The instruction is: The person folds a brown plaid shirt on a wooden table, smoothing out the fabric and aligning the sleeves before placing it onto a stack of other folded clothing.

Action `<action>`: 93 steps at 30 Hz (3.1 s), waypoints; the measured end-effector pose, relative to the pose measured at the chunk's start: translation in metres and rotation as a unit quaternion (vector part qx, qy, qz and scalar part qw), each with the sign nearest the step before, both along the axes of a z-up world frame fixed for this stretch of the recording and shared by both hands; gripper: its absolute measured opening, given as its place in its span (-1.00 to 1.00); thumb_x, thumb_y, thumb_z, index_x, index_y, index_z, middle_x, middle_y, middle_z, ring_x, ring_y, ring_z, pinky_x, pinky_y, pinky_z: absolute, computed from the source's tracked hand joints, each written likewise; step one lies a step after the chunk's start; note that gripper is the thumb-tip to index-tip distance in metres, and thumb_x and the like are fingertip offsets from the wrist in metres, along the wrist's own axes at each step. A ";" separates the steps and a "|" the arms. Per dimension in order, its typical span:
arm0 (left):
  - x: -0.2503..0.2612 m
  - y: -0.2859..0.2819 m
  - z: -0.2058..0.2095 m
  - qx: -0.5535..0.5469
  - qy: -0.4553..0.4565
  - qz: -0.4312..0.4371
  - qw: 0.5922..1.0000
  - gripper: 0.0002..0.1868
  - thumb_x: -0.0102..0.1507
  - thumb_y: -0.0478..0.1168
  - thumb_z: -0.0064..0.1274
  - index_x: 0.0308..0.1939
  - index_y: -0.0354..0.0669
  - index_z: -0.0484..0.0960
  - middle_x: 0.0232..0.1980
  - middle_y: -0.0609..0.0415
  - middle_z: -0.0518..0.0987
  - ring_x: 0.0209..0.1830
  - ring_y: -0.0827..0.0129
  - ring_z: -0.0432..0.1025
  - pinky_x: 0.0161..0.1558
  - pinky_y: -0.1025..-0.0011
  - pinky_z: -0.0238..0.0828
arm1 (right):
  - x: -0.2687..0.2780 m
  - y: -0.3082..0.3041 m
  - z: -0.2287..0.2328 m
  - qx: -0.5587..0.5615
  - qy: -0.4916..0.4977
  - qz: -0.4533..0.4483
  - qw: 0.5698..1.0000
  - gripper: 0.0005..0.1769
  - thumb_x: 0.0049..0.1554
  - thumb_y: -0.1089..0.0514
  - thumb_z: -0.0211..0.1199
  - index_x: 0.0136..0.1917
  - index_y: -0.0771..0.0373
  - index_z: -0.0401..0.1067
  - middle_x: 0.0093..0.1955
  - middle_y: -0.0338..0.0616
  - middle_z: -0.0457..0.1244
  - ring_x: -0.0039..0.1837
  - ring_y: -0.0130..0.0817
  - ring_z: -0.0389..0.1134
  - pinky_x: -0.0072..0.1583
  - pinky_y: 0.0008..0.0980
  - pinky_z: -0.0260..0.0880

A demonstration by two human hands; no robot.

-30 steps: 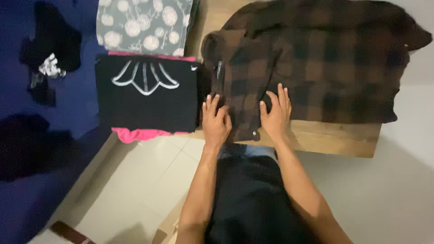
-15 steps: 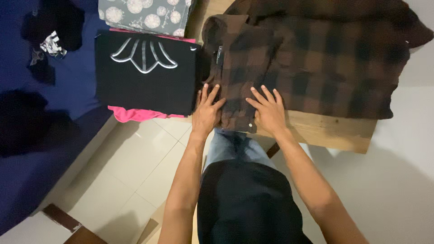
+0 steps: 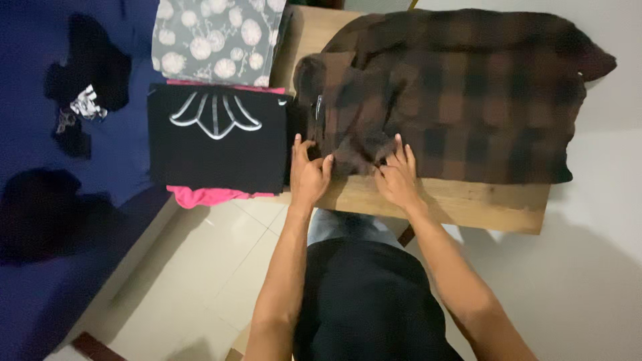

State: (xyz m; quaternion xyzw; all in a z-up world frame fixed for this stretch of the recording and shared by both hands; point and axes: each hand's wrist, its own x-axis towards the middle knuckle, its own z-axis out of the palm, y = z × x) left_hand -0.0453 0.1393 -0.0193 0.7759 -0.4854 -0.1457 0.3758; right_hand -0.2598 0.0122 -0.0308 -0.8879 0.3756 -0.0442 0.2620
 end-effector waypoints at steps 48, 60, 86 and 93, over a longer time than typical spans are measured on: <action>-0.007 -0.058 -0.007 0.071 -0.134 -0.088 0.984 -0.49 0.38 -0.06 -0.12 0.37 -0.19 0.46 0.55 -0.04 0.31 0.59 -0.10 0.07 0.51 -0.25 -0.15 | 0.059 -0.014 0.003 -0.102 0.065 -0.014 0.993 -0.49 0.37 -0.14 -0.06 0.53 -0.12 0.28 0.71 -0.04 -0.09 0.70 0.04 -0.14 0.51 0.34 -0.32; -0.020 -0.082 0.016 0.089 -0.144 -0.087 0.982 -0.44 0.36 -0.01 -0.09 0.40 -0.13 0.45 0.57 -0.04 0.27 0.60 -0.11 0.06 0.49 -0.26 -0.16 | 0.013 -0.026 0.000 -0.026 0.022 -0.065 0.997 -0.37 0.37 -0.15 -0.13 0.59 0.15 0.18 0.70 0.00 -0.10 0.71 0.00 -0.17 0.60 0.08 -0.28; -0.162 -0.166 -0.012 0.190 -0.210 0.037 0.958 -0.32 0.34 0.11 -0.22 0.53 0.03 0.29 0.60 -0.14 0.13 0.59 -0.14 -0.06 0.44 -0.37 -0.40 | -0.225 -0.170 -0.016 -0.101 0.119 -0.185 0.970 -0.27 0.36 -0.27 -0.24 0.66 0.11 0.05 0.74 0.05 -0.21 0.71 0.12 -0.26 0.60 0.23 -0.39; -0.174 -0.160 -0.005 0.262 -0.201 0.062 0.942 -0.32 0.36 0.14 -0.24 0.56 0.13 0.25 0.64 0.03 0.13 0.65 -0.03 -0.07 0.52 -0.29 -0.39 | -0.240 -0.181 -0.032 -0.138 0.130 -0.115 0.975 -0.24 0.33 -0.31 -0.15 0.64 0.10 0.09 0.72 0.08 -0.16 0.70 0.12 -0.23 0.58 0.28 -0.40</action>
